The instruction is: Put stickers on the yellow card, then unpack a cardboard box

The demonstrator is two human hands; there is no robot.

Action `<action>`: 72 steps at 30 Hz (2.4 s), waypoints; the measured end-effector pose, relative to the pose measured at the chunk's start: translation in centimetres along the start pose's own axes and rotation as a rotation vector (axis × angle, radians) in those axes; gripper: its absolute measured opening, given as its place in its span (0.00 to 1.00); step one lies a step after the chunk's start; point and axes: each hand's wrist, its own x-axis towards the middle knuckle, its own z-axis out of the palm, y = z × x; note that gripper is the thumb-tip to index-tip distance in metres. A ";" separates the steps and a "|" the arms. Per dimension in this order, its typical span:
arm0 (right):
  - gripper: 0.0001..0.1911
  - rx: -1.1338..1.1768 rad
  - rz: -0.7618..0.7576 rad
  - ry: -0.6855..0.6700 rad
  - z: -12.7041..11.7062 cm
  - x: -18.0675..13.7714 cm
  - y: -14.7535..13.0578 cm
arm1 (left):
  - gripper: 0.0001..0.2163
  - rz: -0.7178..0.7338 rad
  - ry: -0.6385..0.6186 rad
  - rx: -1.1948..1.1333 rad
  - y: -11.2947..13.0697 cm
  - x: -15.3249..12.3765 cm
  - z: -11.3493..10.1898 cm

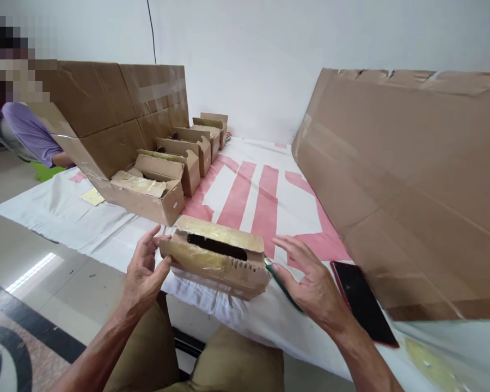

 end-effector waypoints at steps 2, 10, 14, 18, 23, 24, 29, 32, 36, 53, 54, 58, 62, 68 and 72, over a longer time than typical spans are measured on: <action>0.23 0.067 -0.037 -0.073 -0.3 1.6 -1.7 | 0.17 0.084 -0.016 0.022 0.2 0.0 -0.3; 0.17 0.214 0.049 -0.053 0.9 6.4 -4.3 | 0.15 0.398 -0.132 0.110 0.2 0.0 -2.2; 0.15 0.106 0.216 -0.061 1.8 8.5 -3.1 | 0.16 0.455 -0.162 0.178 -0.4 0.0 -2.7; 0.15 0.070 0.270 -0.229 3.0 9.4 -1.2 | 0.18 0.446 -0.164 0.198 -0.7 -0.8 -2.5; 0.17 -0.046 0.189 -0.238 3.2 9.5 -0.6 | 0.24 0.434 -0.255 0.208 -0.7 -1.3 -3.3; 0.16 -0.106 0.177 -0.203 3.1 9.4 -0.9 | 0.26 0.433 -0.301 0.208 -0.6 -1.2 -3.7; 0.17 -0.363 -0.017 -0.118 2.9 7.9 -4.3 | 0.28 0.432 -0.486 0.166 0.3 -0.2 -6.0; 0.16 -0.446 -0.109 -0.208 3.4 6.8 -6.0 | 0.20 0.408 -0.494 0.167 1.0 0.3 -6.4; 0.15 -0.464 -0.080 -0.208 4.1 6.0 -6.5 | 0.13 0.380 -0.522 0.216 2.4 1.4 -5.8; 0.12 -0.378 -0.252 -0.240 2.1 5.4 -9.5 | 0.24 0.574 -0.488 0.523 1.0 -0.2 -1.6; 0.11 -0.330 -0.293 -0.328 2.0 5.6 -10.0 | 0.24 0.576 -0.475 0.528 1.1 -0.3 -1.5; 0.10 -0.202 -0.315 -0.696 2.5 6.5 -10.8 | 0.23 0.563 -0.389 0.522 1.3 -1.1 -0.8; 0.08 -0.198 -0.323 -0.776 3.6 7.0 -10.6 | 0.22 0.544 -0.320 0.498 0.8 -2.1 -0.5; 0.15 -0.346 -0.242 -0.653 4.1 6.2 -11.2 | 0.20 0.539 -0.173 0.529 -0.1 -3.1 0.1; 0.16 -0.069 -0.072 -0.497 3.6 6.5 -10.7 | 0.20 0.515 -0.122 0.514 -0.2 -3.3 0.6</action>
